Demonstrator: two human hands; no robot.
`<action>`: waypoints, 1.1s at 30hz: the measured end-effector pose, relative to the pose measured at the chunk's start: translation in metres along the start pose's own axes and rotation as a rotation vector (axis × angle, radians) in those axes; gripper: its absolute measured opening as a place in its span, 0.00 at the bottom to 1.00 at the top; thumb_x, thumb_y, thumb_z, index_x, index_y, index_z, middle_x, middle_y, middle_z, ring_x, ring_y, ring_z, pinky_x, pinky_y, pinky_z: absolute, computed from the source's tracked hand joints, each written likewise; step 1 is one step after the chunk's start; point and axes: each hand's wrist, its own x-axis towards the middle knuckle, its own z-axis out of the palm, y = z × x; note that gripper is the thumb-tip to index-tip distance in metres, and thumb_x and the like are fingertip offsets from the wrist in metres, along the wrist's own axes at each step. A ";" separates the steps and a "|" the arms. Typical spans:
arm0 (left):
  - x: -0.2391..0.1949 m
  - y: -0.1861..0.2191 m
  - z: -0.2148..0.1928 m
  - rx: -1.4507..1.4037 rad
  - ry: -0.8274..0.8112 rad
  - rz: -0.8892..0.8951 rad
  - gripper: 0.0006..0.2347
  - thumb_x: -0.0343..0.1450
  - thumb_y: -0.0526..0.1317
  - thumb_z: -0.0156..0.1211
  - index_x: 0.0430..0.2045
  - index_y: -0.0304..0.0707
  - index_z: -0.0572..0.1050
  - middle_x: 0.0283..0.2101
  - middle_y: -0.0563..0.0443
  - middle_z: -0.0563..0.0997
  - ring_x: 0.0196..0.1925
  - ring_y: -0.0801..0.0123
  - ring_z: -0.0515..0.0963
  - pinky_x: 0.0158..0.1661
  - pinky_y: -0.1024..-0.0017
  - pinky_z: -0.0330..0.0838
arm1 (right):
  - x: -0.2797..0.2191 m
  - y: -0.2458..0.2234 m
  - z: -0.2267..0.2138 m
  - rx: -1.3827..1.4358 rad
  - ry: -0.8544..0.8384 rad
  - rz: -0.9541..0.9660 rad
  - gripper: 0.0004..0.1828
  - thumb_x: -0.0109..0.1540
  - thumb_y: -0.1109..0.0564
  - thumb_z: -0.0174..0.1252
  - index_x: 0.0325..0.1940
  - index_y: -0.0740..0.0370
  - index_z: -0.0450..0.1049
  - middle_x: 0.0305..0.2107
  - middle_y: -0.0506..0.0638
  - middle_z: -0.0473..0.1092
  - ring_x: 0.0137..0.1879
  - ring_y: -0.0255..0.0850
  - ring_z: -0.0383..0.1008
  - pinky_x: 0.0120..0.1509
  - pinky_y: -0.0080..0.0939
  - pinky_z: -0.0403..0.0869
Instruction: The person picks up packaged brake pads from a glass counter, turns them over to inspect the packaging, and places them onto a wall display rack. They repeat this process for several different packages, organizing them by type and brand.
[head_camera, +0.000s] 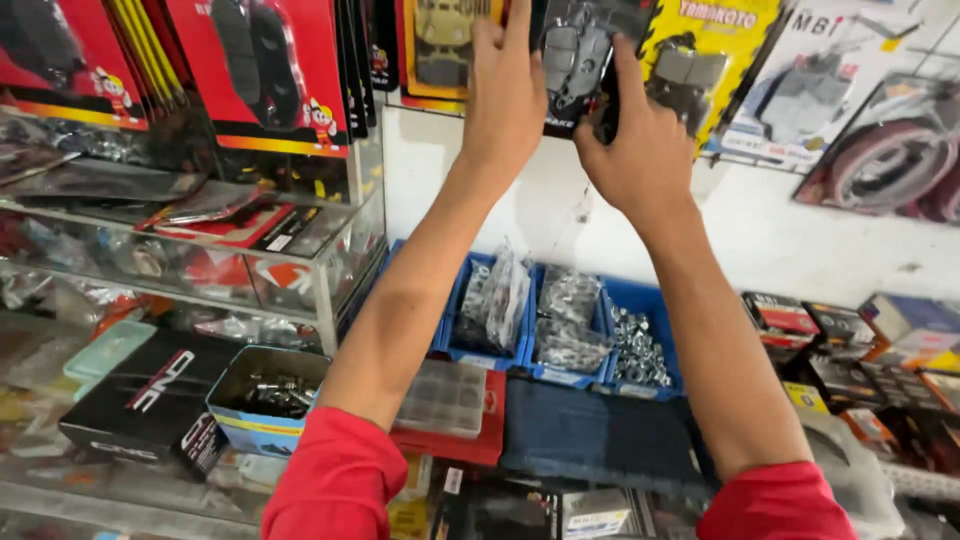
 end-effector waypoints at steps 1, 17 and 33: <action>0.000 0.001 0.002 0.026 0.018 -0.003 0.27 0.76 0.27 0.57 0.69 0.48 0.57 0.43 0.45 0.70 0.36 0.61 0.74 0.41 0.63 0.74 | 0.003 0.002 0.002 -0.068 -0.008 0.018 0.44 0.62 0.52 0.61 0.80 0.47 0.50 0.33 0.62 0.79 0.32 0.69 0.77 0.30 0.64 0.73; -0.254 0.083 -0.181 -0.167 -0.355 -0.373 0.16 0.68 0.29 0.59 0.51 0.29 0.72 0.48 0.38 0.78 0.49 0.49 0.74 0.49 0.57 0.70 | -0.173 -0.046 -0.034 0.630 -0.945 -0.046 0.14 0.62 0.56 0.61 0.49 0.65 0.78 0.36 0.57 0.81 0.11 0.35 0.67 0.11 0.31 0.65; -0.377 0.123 -0.248 -0.161 -1.002 -0.816 0.34 0.62 0.34 0.68 0.65 0.34 0.61 0.55 0.31 0.66 0.53 0.40 0.71 0.48 0.52 0.71 | -0.369 -0.122 -0.065 0.284 -1.183 0.229 0.46 0.44 0.36 0.77 0.64 0.43 0.69 0.63 0.42 0.64 0.47 0.53 0.80 0.50 0.54 0.78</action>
